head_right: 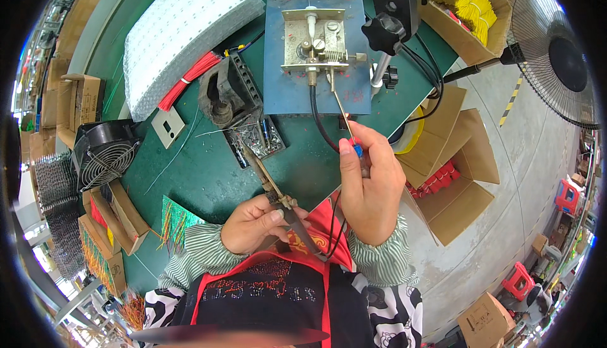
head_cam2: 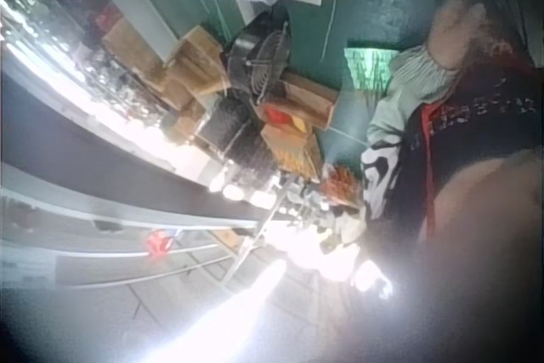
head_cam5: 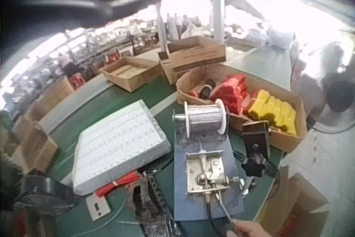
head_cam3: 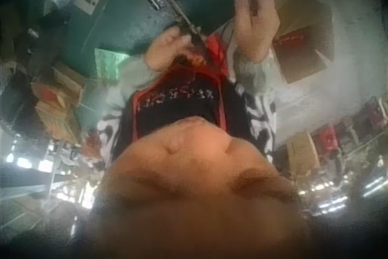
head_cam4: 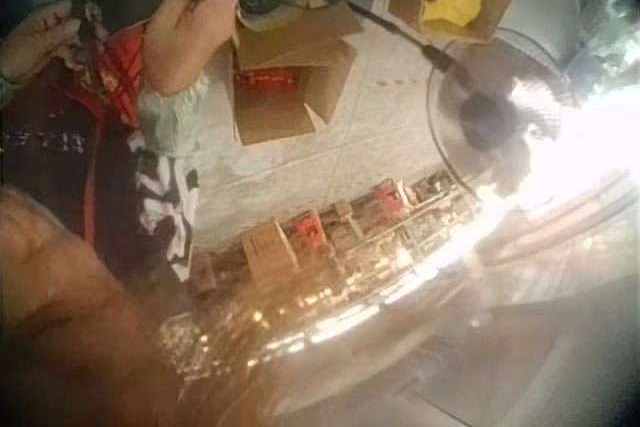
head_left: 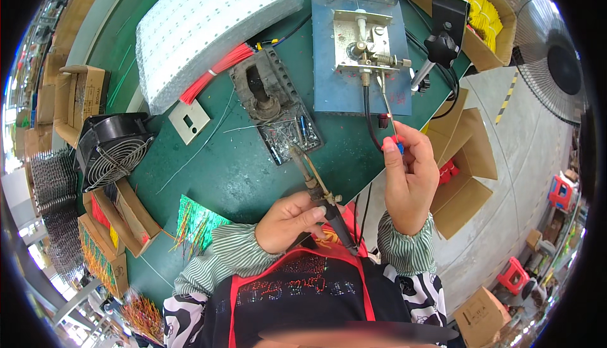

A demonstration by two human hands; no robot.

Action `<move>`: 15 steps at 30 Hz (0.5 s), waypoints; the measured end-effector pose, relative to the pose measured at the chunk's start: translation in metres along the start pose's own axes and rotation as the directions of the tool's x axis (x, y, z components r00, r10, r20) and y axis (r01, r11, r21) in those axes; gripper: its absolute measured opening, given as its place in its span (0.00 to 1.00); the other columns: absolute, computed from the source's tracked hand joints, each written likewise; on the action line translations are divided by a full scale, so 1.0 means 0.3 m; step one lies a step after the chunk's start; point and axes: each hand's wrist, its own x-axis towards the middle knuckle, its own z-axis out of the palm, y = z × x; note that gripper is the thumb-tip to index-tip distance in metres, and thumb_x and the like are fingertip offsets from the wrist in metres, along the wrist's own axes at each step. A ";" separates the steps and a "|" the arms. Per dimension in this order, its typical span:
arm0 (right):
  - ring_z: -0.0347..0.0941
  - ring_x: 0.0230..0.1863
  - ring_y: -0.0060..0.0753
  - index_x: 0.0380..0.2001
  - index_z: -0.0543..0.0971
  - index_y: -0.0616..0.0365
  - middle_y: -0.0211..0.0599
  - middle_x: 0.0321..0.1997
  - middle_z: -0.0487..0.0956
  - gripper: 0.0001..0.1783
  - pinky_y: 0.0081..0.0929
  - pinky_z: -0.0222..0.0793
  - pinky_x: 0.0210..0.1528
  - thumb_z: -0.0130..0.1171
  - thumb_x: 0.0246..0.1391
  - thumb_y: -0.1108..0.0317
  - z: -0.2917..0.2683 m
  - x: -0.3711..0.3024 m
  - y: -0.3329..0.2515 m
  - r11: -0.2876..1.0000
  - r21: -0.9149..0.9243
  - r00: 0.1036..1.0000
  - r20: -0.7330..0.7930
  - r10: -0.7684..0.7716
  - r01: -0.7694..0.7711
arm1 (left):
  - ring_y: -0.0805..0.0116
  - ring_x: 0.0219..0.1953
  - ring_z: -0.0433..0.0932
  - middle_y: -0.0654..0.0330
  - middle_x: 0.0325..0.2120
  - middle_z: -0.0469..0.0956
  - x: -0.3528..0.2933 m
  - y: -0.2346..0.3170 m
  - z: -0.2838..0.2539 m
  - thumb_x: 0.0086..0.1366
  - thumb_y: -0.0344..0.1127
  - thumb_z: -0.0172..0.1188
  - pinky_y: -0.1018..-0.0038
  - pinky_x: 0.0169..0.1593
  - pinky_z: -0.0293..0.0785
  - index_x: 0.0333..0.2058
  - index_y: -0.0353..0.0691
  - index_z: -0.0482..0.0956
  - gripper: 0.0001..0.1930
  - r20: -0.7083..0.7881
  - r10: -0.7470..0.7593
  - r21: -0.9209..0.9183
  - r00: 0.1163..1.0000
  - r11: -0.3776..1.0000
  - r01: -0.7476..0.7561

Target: The person solders colored wires onto a green circuit board using a soldering iron and a wire dispensing machine.

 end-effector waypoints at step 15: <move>0.64 0.23 0.30 0.38 0.71 0.69 0.40 0.24 0.68 0.10 0.23 0.60 0.25 0.45 0.53 0.76 -0.001 0.013 -0.005 0.976 -0.145 0.986 -0.005 -0.165 0.162 | 0.54 0.49 0.68 0.47 0.46 0.67 0.001 0.003 0.003 0.64 0.32 0.42 0.72 0.42 0.74 0.49 0.35 0.62 0.15 -0.008 0.003 -0.001 1.000 1.000 -0.003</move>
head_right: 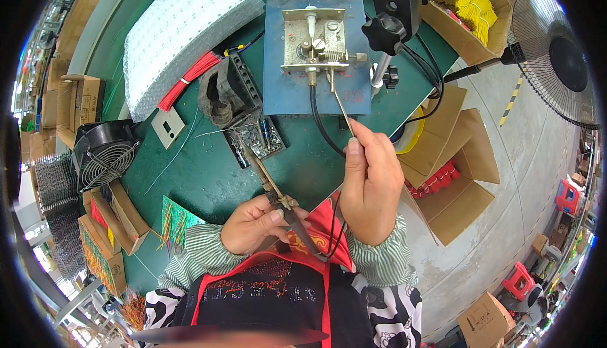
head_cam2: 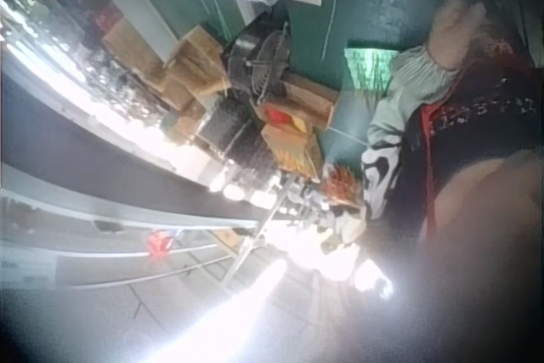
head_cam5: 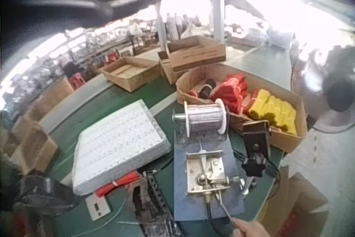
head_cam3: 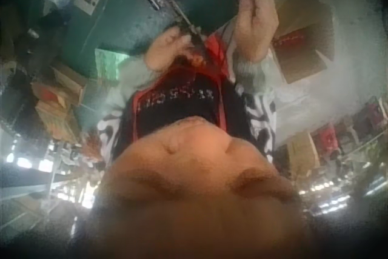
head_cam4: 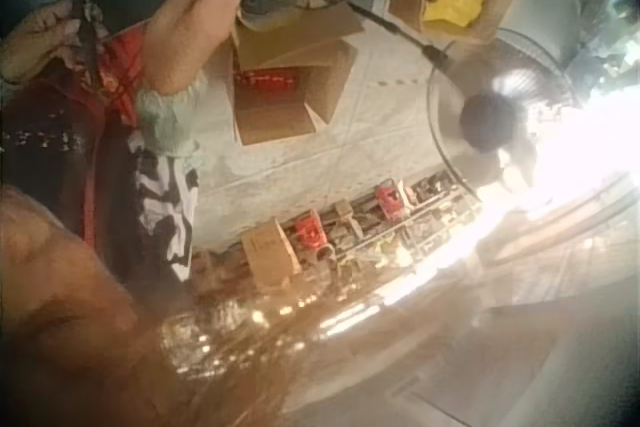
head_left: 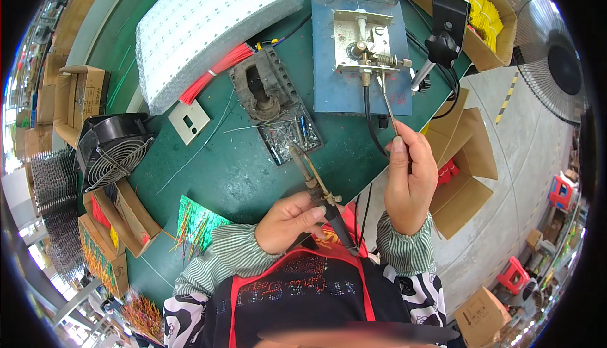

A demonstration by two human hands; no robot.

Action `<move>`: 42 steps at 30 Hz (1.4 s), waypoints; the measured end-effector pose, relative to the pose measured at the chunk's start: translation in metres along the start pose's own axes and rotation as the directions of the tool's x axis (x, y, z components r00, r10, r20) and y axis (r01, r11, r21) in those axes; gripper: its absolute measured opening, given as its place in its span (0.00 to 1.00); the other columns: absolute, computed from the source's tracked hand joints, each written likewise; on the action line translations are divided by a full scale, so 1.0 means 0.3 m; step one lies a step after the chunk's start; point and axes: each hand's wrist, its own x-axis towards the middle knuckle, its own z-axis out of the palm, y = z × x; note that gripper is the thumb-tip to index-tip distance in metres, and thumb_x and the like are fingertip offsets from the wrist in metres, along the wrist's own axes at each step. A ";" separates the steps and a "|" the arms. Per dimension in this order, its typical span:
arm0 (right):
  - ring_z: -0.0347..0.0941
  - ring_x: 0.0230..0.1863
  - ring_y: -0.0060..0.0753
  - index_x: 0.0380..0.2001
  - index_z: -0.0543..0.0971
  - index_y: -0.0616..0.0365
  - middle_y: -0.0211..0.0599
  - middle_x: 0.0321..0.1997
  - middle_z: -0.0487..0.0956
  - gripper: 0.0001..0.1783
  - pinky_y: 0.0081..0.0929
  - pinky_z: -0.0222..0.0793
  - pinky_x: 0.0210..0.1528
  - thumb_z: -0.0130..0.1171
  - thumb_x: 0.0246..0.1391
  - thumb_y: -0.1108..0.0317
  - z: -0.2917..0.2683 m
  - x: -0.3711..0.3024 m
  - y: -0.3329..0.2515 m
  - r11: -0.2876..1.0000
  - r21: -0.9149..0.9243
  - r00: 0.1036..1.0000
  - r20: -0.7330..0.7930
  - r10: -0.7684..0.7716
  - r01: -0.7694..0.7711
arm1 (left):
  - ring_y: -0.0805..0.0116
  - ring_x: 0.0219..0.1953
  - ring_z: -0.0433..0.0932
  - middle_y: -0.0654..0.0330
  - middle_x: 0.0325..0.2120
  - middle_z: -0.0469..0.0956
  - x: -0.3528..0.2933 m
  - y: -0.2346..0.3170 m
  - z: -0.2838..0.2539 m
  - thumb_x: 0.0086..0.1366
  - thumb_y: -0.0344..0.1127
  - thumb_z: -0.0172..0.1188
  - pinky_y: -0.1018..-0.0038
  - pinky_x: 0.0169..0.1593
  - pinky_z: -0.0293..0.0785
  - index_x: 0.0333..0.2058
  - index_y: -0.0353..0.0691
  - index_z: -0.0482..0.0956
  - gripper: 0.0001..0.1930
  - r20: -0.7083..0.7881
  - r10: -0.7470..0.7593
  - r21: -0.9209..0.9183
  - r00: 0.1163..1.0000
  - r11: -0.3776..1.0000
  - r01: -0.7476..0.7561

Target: The person solders colored wires onto a green circuit board using a soldering iron and a wire dispensing machine.

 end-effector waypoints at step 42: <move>0.65 0.26 0.35 0.37 0.72 0.67 0.42 0.27 0.70 0.10 0.25 0.61 0.29 0.48 0.52 0.74 0.007 -0.005 -0.007 0.998 0.020 0.997 0.039 0.063 -0.064 | 0.57 0.48 0.70 0.48 0.46 0.68 -0.008 -0.015 -0.009 0.64 0.32 0.43 0.74 0.41 0.73 0.48 0.34 0.63 0.15 -0.001 -0.002 -0.018 1.000 1.000 0.002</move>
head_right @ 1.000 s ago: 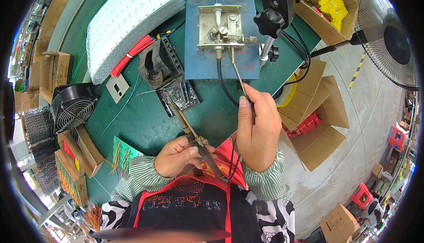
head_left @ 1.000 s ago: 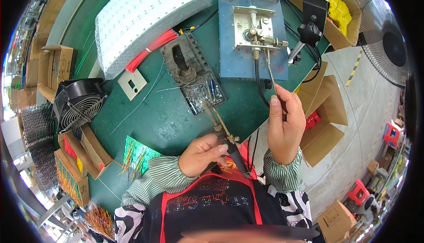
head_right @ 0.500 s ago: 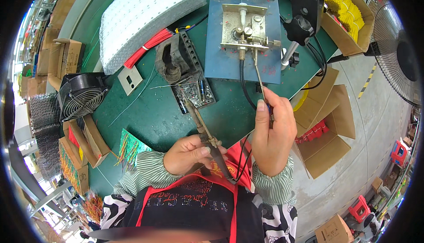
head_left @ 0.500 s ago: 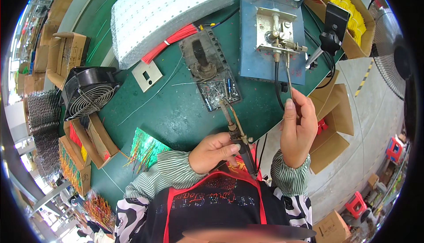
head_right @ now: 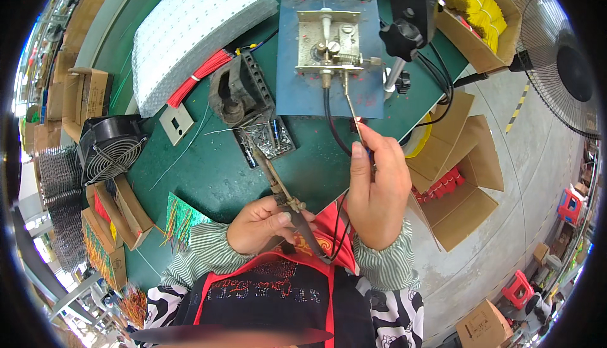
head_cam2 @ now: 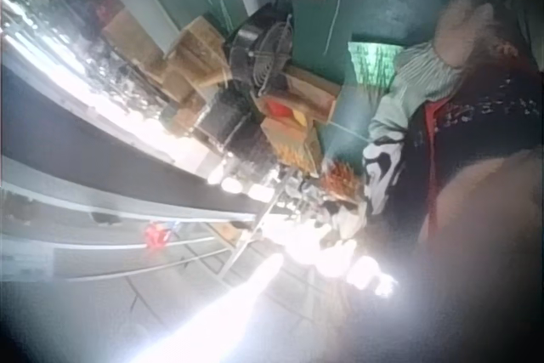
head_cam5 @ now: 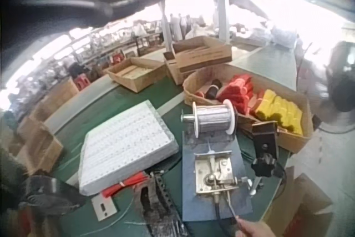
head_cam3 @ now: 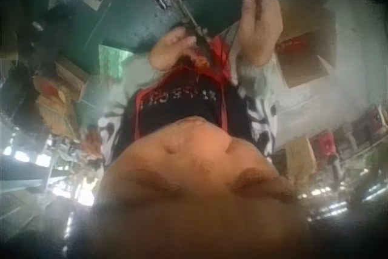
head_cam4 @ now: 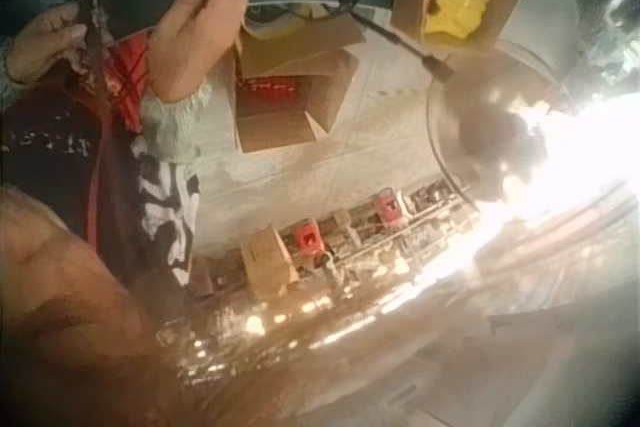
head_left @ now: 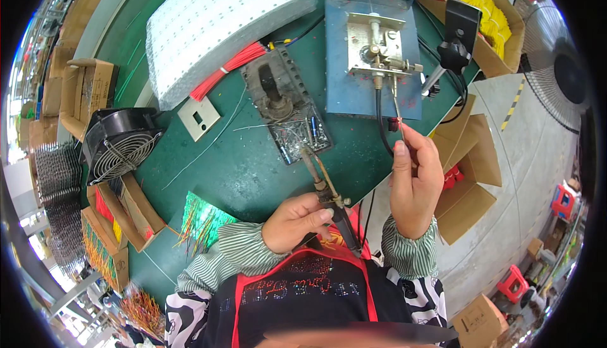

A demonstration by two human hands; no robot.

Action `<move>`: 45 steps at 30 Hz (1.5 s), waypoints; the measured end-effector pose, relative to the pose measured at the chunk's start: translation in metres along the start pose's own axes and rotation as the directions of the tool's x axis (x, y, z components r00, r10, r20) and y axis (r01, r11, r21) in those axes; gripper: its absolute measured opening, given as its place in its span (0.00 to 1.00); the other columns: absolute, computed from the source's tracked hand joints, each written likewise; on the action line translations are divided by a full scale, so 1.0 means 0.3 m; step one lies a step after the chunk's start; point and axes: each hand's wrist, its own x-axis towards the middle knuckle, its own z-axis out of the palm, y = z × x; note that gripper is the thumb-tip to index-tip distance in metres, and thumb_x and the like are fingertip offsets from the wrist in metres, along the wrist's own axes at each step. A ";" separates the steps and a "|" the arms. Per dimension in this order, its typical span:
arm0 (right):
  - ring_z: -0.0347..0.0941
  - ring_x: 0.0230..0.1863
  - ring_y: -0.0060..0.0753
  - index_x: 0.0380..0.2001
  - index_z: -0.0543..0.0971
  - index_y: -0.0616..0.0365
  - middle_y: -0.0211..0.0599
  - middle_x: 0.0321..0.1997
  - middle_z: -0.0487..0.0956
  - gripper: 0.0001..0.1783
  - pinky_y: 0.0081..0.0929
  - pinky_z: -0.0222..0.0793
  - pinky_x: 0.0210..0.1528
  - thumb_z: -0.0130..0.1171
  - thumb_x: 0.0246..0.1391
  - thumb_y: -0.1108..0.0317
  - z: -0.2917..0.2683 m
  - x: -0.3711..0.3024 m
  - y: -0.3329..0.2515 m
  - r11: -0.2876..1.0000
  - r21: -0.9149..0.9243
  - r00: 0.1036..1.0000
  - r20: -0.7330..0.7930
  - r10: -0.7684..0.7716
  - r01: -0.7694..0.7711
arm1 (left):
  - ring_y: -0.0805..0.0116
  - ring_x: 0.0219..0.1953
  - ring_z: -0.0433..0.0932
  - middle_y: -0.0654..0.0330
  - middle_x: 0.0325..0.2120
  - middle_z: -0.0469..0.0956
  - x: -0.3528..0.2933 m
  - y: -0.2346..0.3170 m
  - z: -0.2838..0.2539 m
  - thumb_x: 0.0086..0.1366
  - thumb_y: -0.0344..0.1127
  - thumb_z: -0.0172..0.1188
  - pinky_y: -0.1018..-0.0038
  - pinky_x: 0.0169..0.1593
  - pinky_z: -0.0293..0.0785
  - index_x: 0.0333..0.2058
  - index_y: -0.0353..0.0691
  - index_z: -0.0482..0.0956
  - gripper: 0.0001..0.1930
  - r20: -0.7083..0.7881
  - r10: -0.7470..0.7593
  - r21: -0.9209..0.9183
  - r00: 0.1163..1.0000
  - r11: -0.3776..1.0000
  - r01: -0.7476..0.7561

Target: The person solders colored wires onto a green circuit board using a soldering iron and a wire dispensing machine.

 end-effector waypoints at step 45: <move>0.65 0.26 0.34 0.36 0.71 0.67 0.42 0.27 0.70 0.10 0.25 0.61 0.28 0.50 0.51 0.73 -0.008 0.002 -0.002 1.000 -0.003 1.000 -0.010 -0.007 0.007 | 0.52 0.49 0.69 0.46 0.45 0.68 0.002 -0.024 -0.018 0.64 0.30 0.42 0.70 0.43 0.74 0.48 0.35 0.63 0.14 -0.007 0.015 -0.023 1.000 1.000 -0.015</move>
